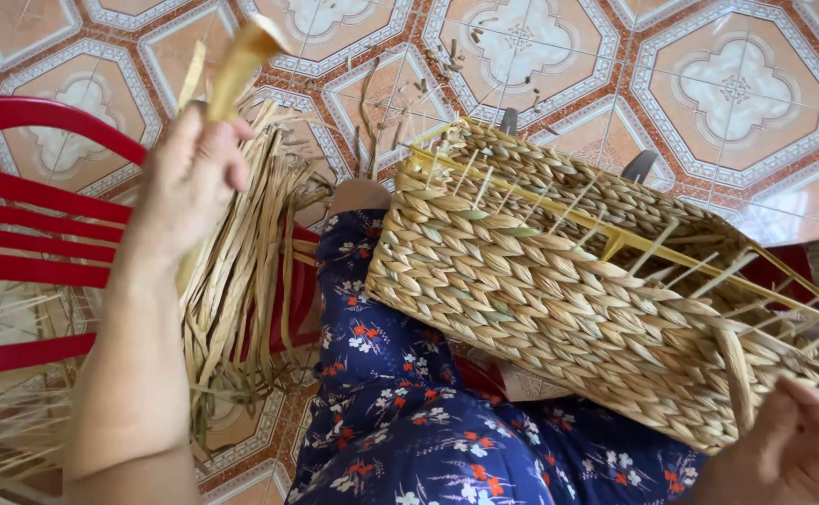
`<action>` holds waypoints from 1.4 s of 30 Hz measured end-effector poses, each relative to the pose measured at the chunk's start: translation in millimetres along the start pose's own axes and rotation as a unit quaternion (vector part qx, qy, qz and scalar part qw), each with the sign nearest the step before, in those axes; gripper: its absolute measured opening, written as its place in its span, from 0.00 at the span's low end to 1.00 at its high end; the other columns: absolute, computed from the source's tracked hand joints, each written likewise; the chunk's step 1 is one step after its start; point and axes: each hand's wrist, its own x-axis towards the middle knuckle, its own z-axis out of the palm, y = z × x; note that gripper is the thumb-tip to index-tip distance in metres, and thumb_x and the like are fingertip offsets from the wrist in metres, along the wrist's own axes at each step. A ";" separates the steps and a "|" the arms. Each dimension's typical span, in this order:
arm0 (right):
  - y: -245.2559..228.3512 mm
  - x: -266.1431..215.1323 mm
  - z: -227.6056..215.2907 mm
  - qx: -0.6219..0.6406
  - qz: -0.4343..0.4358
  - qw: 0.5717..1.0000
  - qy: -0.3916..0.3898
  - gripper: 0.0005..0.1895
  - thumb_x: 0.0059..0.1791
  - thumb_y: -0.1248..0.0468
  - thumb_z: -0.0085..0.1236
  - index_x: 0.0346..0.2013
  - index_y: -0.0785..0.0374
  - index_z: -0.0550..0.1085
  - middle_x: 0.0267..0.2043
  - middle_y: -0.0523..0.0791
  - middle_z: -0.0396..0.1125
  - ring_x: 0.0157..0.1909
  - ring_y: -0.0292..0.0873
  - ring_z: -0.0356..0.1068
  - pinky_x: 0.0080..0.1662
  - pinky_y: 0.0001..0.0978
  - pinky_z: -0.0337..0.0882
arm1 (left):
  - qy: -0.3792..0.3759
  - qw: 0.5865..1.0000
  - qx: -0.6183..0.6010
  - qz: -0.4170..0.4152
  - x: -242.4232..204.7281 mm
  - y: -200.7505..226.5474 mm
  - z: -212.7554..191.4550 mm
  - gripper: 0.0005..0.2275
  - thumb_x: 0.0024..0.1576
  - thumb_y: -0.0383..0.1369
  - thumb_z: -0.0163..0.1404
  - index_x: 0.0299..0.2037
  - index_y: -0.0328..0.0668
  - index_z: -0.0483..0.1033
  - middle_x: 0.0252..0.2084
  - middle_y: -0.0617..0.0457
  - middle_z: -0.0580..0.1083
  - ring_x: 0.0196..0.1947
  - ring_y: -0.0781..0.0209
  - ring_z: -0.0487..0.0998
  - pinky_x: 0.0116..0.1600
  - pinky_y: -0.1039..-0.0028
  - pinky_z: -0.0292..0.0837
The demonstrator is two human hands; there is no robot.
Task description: The person weaves a basket by hand, threading and interlocking dried plant fibers through a wire frame. They wrap the strips around the frame's edges, tucking and pulling them to secure the weave and create a textured pattern.
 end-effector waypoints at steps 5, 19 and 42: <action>-70.3 7.8 48.4 0.002 -0.081 0.997 0.004 0.02 0.57 0.74 0.59 0.45 0.68 0.77 0.46 0.49 0.71 0.47 0.41 0.73 0.44 0.27 0.76 | -0.198 0.966 -0.054 0.157 -22.4 9.9 65.5 0.12 0.71 0.36 0.36 0.47 0.39 0.71 0.26 0.57 0.69 0.24 0.70 0.69 0.28 0.81 0.67; -92.3 29.8 43.7 -0.171 -0.197 0.872 -0.415 0.20 0.46 0.58 0.67 0.50 0.58 0.75 0.36 0.44 0.68 0.42 0.45 0.68 0.53 0.44 0.66 | -0.305 0.806 0.132 0.489 -91.5 86.7 181.6 0.12 0.59 0.36 0.55 0.47 0.36 0.74 0.30 0.52 0.72 0.26 0.62 0.77 0.29 0.73 0.77; 104.7 30.3 -202.3 0.410 0.113 0.905 -0.006 0.21 0.52 0.55 0.65 0.58 0.56 0.76 0.55 0.46 0.68 0.55 0.41 0.69 0.55 0.33 0.74 | -0.236 0.824 0.048 0.513 -97.1 87.6 231.7 0.19 0.53 0.33 0.62 0.54 0.40 0.78 0.42 0.52 0.75 0.41 0.59 0.78 0.48 0.73 0.80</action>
